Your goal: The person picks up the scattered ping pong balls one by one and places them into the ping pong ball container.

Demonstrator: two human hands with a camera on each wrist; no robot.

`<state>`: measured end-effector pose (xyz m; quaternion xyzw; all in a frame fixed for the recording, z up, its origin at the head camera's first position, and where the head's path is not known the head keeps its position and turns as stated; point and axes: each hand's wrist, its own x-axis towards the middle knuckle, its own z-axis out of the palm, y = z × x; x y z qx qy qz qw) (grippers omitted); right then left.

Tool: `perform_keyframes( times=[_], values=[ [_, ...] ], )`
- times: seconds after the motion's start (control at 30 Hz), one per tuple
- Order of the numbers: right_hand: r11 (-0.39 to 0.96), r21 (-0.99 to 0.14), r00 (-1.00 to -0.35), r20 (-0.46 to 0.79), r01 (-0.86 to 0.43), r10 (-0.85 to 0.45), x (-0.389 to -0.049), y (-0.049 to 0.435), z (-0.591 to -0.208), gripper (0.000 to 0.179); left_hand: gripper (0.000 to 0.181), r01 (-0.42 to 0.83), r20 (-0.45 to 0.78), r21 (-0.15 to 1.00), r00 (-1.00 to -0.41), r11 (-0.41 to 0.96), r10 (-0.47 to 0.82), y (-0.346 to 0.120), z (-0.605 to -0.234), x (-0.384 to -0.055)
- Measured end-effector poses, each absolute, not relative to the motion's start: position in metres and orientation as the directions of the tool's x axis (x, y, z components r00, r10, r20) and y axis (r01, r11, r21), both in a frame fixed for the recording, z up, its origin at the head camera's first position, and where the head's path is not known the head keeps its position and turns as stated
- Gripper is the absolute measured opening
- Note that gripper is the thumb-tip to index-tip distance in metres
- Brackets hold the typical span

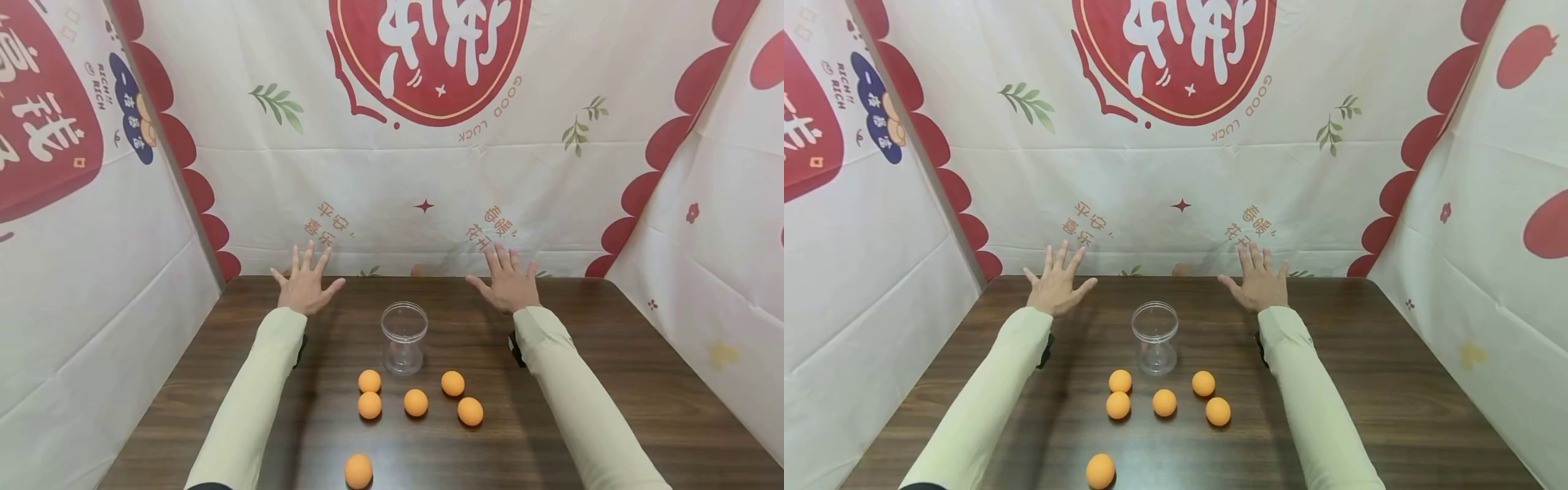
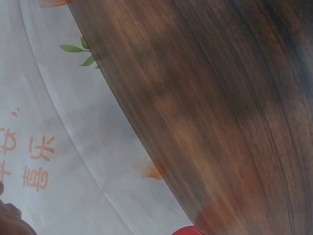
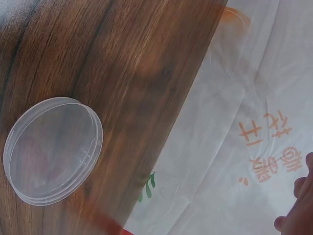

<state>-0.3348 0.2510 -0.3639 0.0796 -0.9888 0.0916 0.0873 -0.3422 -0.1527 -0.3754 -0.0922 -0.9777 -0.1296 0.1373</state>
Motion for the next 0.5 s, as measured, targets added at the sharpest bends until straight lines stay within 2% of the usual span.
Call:
perform_keyframes(
  times=[0.23, 0.5],
  values=[
    [0.967, -0.139, -0.963, 0.194, -0.215, -0.186, -0.336, 0.257, -0.354, 0.086, 0.076, 0.247, 0.273, 0.209, -0.944, 0.946, 0.186, -0.155, -0.371, -0.338],
    [0.954, -0.147, -0.953, 0.196, -0.263, -0.232, -0.324, 0.259, -0.340, 0.082, 0.075, 0.286, 0.269, 0.272, -0.939, 0.919, 0.212, -0.160, -0.361, -0.331]
  ],
)
